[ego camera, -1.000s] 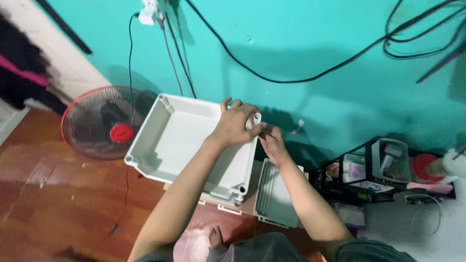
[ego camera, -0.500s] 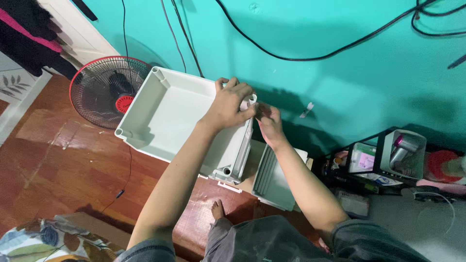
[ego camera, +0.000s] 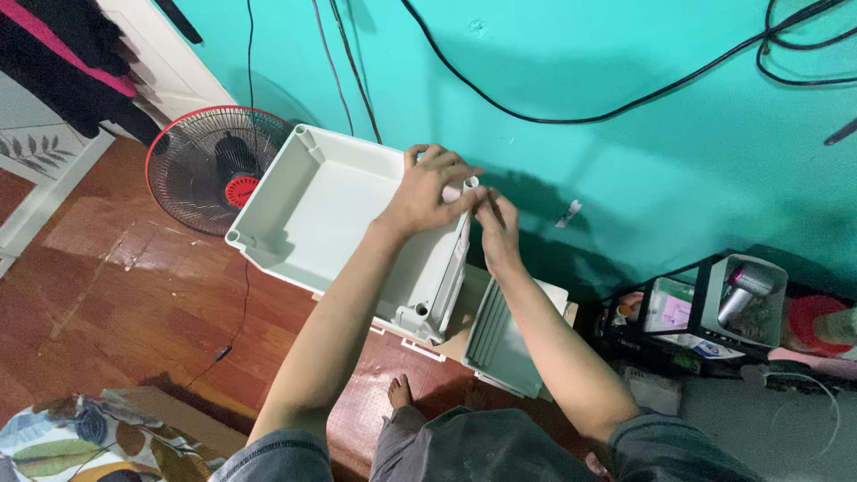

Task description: The person assembles a white plastic shelving unit by inserting vertical poles into the corners of the trays and stacking them. They then secure the structure by attaching small plastic clips to the poles.

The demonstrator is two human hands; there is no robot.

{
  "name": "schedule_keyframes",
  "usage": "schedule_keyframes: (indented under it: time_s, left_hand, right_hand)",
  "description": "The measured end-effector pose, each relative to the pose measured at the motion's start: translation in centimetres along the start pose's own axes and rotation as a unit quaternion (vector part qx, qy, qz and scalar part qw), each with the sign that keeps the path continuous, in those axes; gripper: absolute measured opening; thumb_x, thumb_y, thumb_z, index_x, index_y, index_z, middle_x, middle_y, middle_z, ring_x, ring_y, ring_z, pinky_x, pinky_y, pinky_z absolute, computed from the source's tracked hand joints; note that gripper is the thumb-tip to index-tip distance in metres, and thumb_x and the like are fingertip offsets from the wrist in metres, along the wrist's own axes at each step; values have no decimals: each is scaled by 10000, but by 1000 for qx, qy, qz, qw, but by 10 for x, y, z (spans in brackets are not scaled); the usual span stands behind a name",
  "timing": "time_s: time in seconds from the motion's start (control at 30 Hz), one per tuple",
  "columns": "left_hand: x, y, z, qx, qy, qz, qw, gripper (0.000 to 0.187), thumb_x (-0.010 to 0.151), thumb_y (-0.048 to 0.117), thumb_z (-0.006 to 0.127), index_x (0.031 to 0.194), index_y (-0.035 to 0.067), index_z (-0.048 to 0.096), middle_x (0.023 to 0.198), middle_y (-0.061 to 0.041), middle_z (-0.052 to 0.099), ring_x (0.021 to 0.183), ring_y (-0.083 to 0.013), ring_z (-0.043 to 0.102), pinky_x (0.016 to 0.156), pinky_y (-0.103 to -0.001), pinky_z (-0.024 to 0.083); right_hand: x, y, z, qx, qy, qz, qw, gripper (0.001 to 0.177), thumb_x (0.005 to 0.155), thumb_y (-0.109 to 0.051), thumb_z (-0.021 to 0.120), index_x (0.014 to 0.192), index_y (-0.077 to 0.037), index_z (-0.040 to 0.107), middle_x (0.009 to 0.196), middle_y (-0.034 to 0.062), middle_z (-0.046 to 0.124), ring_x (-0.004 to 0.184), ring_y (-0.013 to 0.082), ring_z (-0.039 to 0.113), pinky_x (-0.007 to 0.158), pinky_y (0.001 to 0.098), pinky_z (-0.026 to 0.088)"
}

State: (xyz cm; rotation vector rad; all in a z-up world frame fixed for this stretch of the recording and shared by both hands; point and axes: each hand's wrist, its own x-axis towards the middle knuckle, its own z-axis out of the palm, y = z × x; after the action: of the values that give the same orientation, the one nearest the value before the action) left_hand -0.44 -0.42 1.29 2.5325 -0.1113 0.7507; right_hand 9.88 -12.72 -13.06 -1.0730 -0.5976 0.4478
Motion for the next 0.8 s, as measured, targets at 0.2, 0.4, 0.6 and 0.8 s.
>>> schedule_keyframes:
  time_s: [0.2, 0.4, 0.6, 0.8]
  left_hand:
    - [-7, 3, -33, -93, 116, -42, 988, 234, 919, 150, 654, 1135, 74, 701, 1077, -111, 686, 1058, -284, 598, 917, -378, 493]
    - [-39, -8, -111, -55, 138, -96, 984, 159, 931, 131, 655, 1061, 61, 716, 963, -127, 734, 897, -245, 720, 782, -340, 546]
    - [-74, -62, -180, -146, 84, -132, 977, 174, 951, 121, 621, 1066, 11, 692, 914, -115, 745, 863, -174, 731, 780, -284, 557]
    - [-96, -172, -173, -211, 167, -147, 952, 171, 979, 58, 584, 1120, -2, 659, 976, -113, 740, 916, -157, 703, 794, -289, 540]
  right_hand:
    - [6, -80, 22, -194, 78, -152, 966, 251, 1015, -196, 597, 1185, -12, 623, 1075, 26, 624, 975, 95, 565, 870, 240, 469]
    - [19, -156, 77, -313, -202, -149, 916, 244, 988, -159, 613, 1178, -4, 618, 1105, 74, 677, 1022, 143, 647, 930, 296, 519]
    - [19, -169, 175, -442, -333, -91, 828, 360, 903, -175, 662, 1235, -61, 584, 1099, 87, 658, 966, 185, 654, 861, 337, 537]
    - [58, -129, 256, -606, -341, -164, 699, 420, 905, -126, 643, 1307, -71, 538, 1167, 147, 556, 1075, 306, 560, 909, 432, 454]
